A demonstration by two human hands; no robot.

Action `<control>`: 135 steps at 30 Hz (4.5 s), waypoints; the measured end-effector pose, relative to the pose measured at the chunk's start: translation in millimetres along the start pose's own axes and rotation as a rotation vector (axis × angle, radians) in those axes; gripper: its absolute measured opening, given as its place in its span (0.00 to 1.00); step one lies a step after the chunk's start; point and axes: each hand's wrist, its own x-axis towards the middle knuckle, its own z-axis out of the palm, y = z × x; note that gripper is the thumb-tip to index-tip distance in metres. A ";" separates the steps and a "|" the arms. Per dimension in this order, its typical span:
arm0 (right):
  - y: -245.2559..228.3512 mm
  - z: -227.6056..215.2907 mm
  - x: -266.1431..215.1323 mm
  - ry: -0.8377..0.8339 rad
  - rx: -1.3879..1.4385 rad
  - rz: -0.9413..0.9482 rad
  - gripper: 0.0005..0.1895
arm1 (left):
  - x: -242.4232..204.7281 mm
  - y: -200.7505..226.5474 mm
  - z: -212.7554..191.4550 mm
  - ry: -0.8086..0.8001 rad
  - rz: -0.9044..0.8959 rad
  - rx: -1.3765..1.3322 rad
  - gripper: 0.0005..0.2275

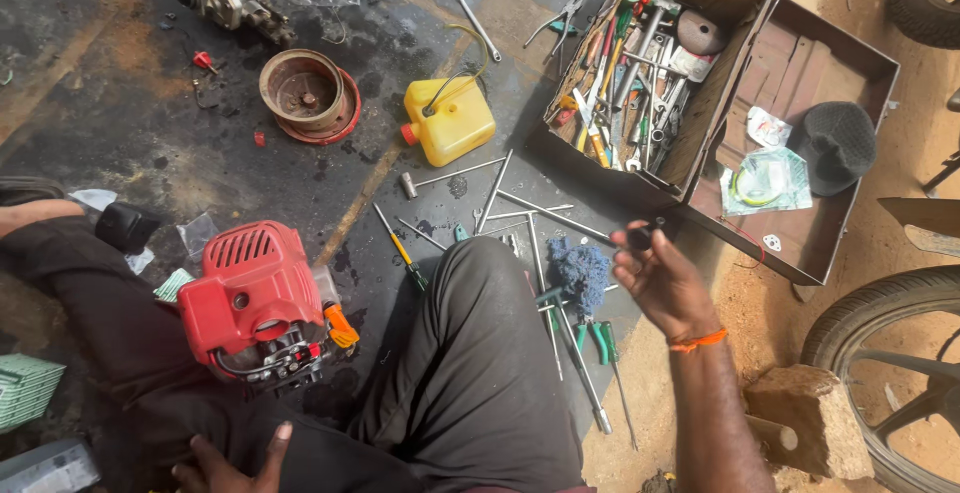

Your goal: The person sits on the floor and uses a screwdriver to tighten screws on a small red engine. They handle a carburetor component, attach it to the engine, and secure it with screws. The person also uses a socket wrench to tighten a bolt on the engine.

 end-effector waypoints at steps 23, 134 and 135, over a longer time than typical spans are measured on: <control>123.3 280.9 -118.0 -0.702 -1.245 -0.359 0.17 | -129.3 89.2 -174.7 -0.661 0.601 -1.613 0.12; 163.3 307.9 -35.4 -0.746 -1.342 -0.370 0.17 | -5.8 99.6 -195.9 0.410 1.277 -0.495 0.18; 162.8 308.3 -36.4 -0.757 -1.351 -0.400 0.17 | -6.0 99.4 -197.0 0.393 1.275 -0.495 0.18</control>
